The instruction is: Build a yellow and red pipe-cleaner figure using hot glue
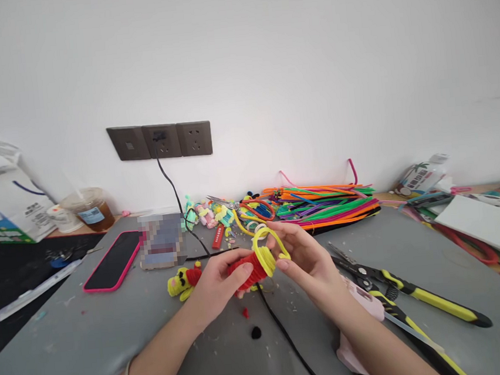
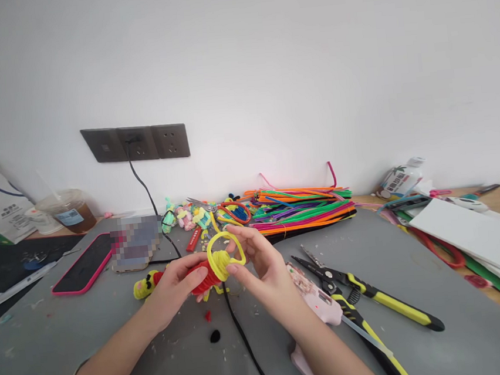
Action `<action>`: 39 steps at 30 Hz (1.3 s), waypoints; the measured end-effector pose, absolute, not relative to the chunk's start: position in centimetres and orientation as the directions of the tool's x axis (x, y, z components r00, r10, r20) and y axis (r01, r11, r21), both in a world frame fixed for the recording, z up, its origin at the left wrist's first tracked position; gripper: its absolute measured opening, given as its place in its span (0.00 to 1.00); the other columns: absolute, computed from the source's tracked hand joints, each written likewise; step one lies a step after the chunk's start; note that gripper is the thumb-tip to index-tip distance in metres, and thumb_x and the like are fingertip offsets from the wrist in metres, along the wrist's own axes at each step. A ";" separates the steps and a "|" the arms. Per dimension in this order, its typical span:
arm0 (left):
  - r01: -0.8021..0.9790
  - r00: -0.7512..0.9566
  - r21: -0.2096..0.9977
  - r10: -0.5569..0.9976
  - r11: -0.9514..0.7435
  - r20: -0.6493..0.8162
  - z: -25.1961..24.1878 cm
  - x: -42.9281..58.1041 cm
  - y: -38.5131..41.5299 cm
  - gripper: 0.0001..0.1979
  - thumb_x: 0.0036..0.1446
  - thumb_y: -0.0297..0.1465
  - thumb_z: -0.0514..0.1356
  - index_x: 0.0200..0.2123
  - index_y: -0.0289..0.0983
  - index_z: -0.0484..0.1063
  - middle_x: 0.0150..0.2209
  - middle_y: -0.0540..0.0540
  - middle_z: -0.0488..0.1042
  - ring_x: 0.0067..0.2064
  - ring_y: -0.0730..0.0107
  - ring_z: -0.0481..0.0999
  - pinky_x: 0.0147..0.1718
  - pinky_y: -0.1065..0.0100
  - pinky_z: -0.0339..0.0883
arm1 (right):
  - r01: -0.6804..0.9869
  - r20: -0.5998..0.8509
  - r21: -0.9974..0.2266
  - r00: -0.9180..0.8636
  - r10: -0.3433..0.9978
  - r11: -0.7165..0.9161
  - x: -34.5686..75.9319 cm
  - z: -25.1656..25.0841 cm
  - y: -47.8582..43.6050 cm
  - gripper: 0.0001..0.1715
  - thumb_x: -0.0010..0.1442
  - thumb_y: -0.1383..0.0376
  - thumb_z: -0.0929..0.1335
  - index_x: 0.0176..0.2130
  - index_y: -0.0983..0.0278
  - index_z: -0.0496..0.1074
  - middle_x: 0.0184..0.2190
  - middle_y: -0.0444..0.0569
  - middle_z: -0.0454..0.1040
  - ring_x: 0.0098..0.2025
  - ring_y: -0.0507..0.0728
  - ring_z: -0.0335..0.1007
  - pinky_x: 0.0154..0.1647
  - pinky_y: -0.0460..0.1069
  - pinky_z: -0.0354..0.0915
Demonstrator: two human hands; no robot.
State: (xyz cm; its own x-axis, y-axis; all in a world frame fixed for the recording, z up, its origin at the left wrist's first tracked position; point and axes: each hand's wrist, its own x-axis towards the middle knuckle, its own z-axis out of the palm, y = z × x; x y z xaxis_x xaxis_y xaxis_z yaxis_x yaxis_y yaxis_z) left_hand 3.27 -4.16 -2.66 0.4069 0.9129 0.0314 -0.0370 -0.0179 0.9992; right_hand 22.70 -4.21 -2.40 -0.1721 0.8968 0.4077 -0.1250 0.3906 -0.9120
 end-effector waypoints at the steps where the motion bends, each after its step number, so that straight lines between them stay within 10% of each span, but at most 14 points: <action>1: -0.034 0.418 0.999 0.908 -0.011 0.025 -2.6 3.3 -4.2 0.23 0.59 0.46 0.62 0.45 0.32 0.79 0.28 0.48 0.72 0.23 0.78 0.64 0.23 0.73 0.61 | -0.105 0.403 -0.914 -0.152 0.902 0.391 22.7 -2.4 -4.2 0.22 0.61 0.54 0.74 0.53 0.55 0.73 0.36 0.46 0.73 0.41 0.57 0.72 0.42 0.50 0.71; 9: 0.054 0.528 0.996 0.849 -0.069 0.030 -3.0 3.0 -4.8 0.16 0.57 0.40 0.64 0.44 0.37 0.82 0.33 0.45 0.78 0.30 0.70 0.72 0.27 0.72 0.67 | 0.020 0.399 -0.917 -0.012 0.917 0.399 23.0 -2.1 -3.9 0.10 0.60 0.56 0.72 0.33 0.59 0.78 0.30 0.47 0.77 0.29 0.55 0.71 0.30 0.49 0.68; 27: -0.216 0.373 0.969 0.906 -0.123 0.199 -2.5 3.4 -4.6 0.13 0.54 0.36 0.71 0.41 0.37 0.77 0.38 0.45 0.79 0.39 0.67 0.78 0.40 0.70 0.73 | 0.105 0.329 -0.935 -0.101 0.939 0.339 22.7 -2.0 -3.9 0.16 0.61 0.53 0.71 0.30 0.62 0.75 0.26 0.46 0.73 0.25 0.53 0.63 0.24 0.47 0.61; 39: -0.497 0.117 0.864 0.993 0.075 -0.019 -1.9 3.8 -3.9 0.23 0.48 0.39 0.74 0.46 0.36 0.78 0.41 0.42 0.82 0.40 0.63 0.82 0.35 0.70 0.72 | 0.150 0.564 -0.808 -0.085 0.822 0.570 22.9 -3.3 -3.8 0.05 0.64 0.68 0.70 0.35 0.59 0.75 0.29 0.44 0.72 0.31 0.54 0.67 0.32 0.49 0.62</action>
